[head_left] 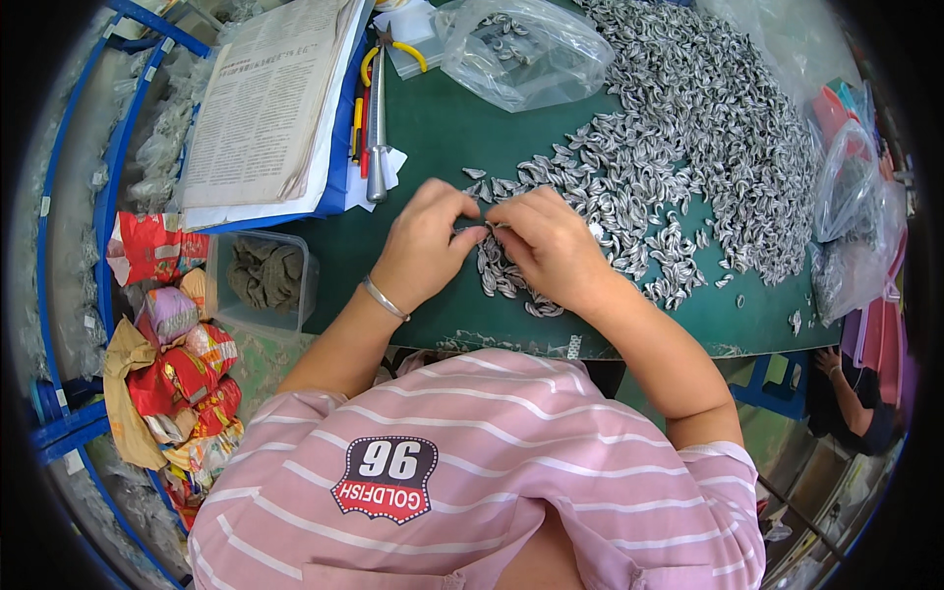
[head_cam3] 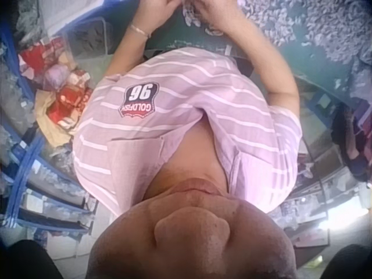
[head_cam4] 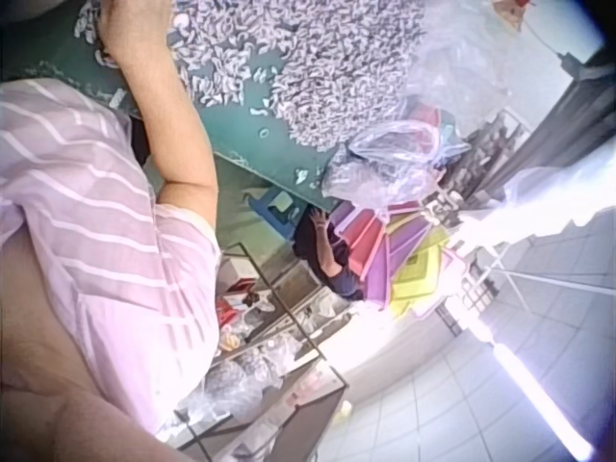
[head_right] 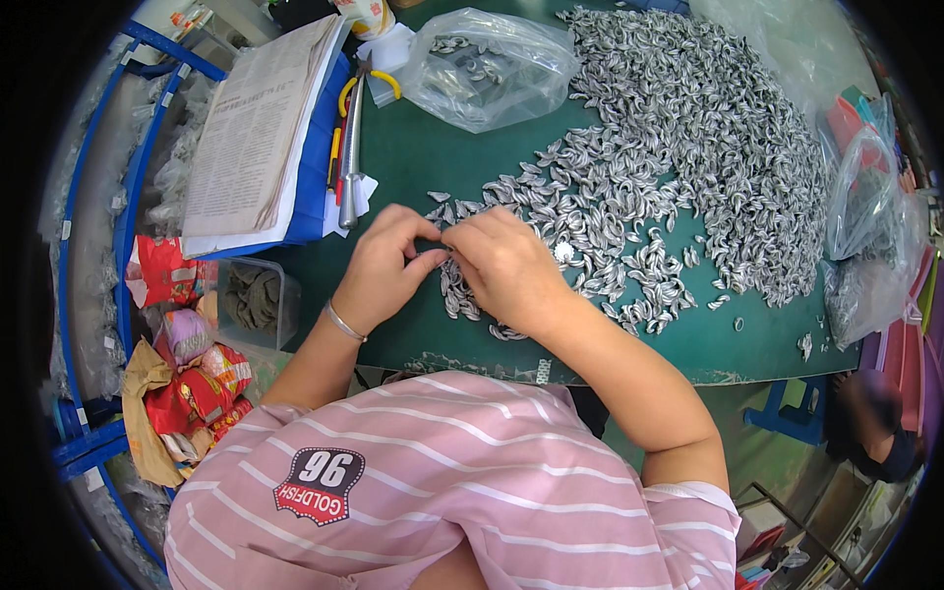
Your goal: The person sorts small grey pointed objects from a large pile on a green table by hand, handling them one at a time and organizing them into smaller groups.
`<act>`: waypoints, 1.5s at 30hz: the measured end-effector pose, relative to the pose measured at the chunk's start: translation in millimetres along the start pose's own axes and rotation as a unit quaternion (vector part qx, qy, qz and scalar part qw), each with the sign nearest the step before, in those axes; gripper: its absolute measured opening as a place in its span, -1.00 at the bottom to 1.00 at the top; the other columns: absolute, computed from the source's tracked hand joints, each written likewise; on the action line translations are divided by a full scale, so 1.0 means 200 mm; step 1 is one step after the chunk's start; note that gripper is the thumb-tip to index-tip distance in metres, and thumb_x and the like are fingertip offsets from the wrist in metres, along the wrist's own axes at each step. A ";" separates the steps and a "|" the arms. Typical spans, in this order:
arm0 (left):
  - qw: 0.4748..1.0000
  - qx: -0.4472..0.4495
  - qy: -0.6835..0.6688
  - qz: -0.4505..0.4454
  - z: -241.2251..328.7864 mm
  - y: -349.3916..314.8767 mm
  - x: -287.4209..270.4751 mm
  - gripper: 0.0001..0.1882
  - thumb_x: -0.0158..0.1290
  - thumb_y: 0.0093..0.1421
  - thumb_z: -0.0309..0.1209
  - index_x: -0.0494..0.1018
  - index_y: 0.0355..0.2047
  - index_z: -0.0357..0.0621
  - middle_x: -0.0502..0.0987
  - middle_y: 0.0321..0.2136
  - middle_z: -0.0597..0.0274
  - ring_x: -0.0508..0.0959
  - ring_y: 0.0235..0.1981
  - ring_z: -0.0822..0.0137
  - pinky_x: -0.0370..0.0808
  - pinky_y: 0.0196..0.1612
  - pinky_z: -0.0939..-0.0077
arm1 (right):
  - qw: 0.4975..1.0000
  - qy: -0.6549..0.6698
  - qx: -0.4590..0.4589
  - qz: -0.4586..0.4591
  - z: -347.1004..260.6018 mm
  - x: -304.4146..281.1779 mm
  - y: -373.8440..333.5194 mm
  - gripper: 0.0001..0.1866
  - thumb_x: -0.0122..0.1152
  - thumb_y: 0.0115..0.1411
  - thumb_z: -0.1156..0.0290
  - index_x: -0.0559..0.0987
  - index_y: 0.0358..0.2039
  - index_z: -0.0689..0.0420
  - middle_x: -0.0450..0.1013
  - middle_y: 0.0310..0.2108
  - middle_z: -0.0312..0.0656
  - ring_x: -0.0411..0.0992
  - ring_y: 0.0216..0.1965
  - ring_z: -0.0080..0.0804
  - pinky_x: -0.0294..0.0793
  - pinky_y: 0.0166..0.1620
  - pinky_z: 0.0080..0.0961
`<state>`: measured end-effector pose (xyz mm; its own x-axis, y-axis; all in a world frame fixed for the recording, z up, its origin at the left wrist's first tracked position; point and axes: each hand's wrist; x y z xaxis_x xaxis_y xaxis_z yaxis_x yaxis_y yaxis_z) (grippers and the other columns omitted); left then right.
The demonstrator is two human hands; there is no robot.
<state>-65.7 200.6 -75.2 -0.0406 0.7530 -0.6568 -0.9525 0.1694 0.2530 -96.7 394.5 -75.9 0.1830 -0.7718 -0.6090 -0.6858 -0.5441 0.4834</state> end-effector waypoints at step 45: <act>0.995 -0.045 -0.025 -0.089 0.12 -0.09 0.01 -0.81 0.16 0.04 -0.62 0.50 -0.30 -0.24 0.43 -0.34 0.07 0.51 -0.24 0.00 0.48 -0.17 0.20 | 0.992 -0.098 0.074 0.034 -0.14 0.07 -0.19 -0.71 0.25 -0.04 0.60 0.51 -0.25 0.10 0.45 -0.41 -0.23 0.40 -0.31 -0.21 0.28 -0.25 -0.27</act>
<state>-40.6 213.6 -64.2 0.1437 0.7468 -0.6493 -0.9668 0.2462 0.0692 -48.6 394.7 -85.1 0.0025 -0.7186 -0.6955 -0.7903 -0.4276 0.4389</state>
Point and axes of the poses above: each hand's wrist, its own y-axis towards the middle knuckle, its own x-axis out of the palm, z = x × y
